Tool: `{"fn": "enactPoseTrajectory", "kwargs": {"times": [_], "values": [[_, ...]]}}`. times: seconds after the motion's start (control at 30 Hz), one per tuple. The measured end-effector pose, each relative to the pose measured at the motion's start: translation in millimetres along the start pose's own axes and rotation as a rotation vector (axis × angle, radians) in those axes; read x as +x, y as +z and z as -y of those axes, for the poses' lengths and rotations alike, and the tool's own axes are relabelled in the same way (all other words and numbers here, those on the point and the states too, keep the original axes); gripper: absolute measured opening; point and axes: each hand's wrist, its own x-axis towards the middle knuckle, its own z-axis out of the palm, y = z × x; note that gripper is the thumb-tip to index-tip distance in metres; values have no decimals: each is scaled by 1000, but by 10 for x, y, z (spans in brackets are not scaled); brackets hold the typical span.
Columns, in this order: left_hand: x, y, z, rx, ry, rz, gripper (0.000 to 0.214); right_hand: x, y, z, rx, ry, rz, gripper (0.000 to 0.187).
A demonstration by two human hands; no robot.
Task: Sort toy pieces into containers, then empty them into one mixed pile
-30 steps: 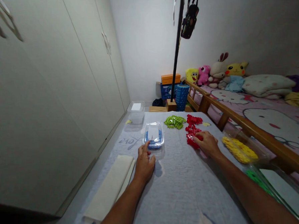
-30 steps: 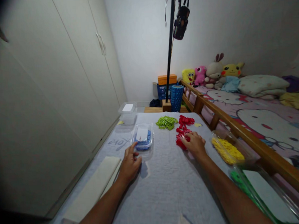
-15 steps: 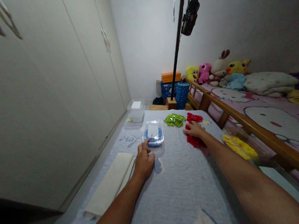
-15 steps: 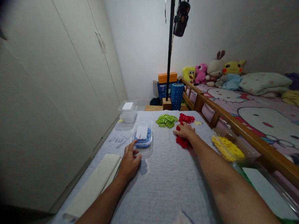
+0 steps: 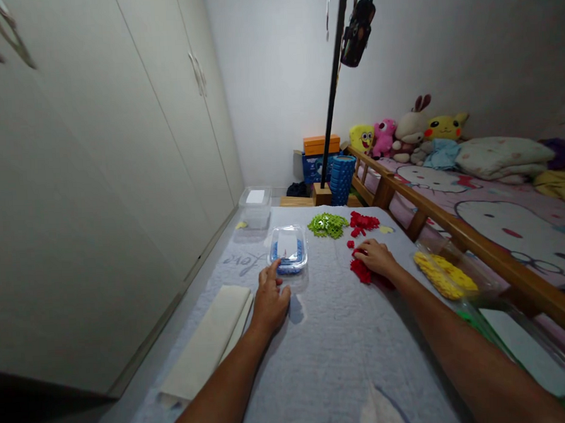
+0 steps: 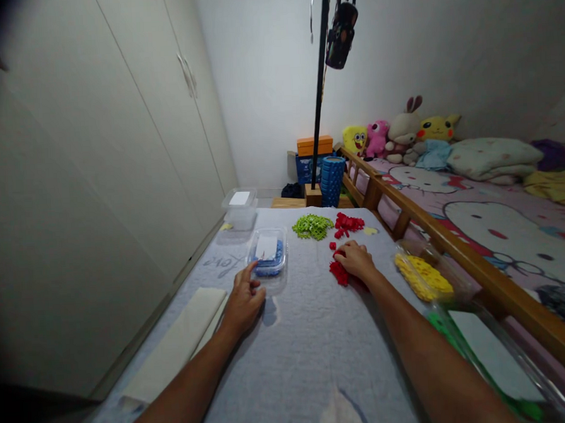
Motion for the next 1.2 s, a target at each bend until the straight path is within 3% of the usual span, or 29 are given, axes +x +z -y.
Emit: {"fn": "enactPoseTrajectory", "kwargs": {"times": [0.1, 0.27, 0.5, 1.0, 1.1, 1.2], "values": [[-1, -3, -6, 5, -5, 3, 66, -57, -26, -2, 29, 6, 60, 33], [0, -1, -2, 5, -8, 3, 66, 23, -85, 96, 9, 59, -7, 45], [14, 9, 35, 14, -21, 20, 66, 108, -65, 248, 43, -110, 60, 40], [5, -18, -6, 24, -10, 24, 66, -739, -133, 380, 81, -285, 33, 20], [9, -13, 10, 23, -5, 20, 66, -845, -213, 300, 186, -342, -24, 22], [14, -11, 16, 33, -3, 21, 66, -890, -255, 82, 214, -243, -147, 32]]}}
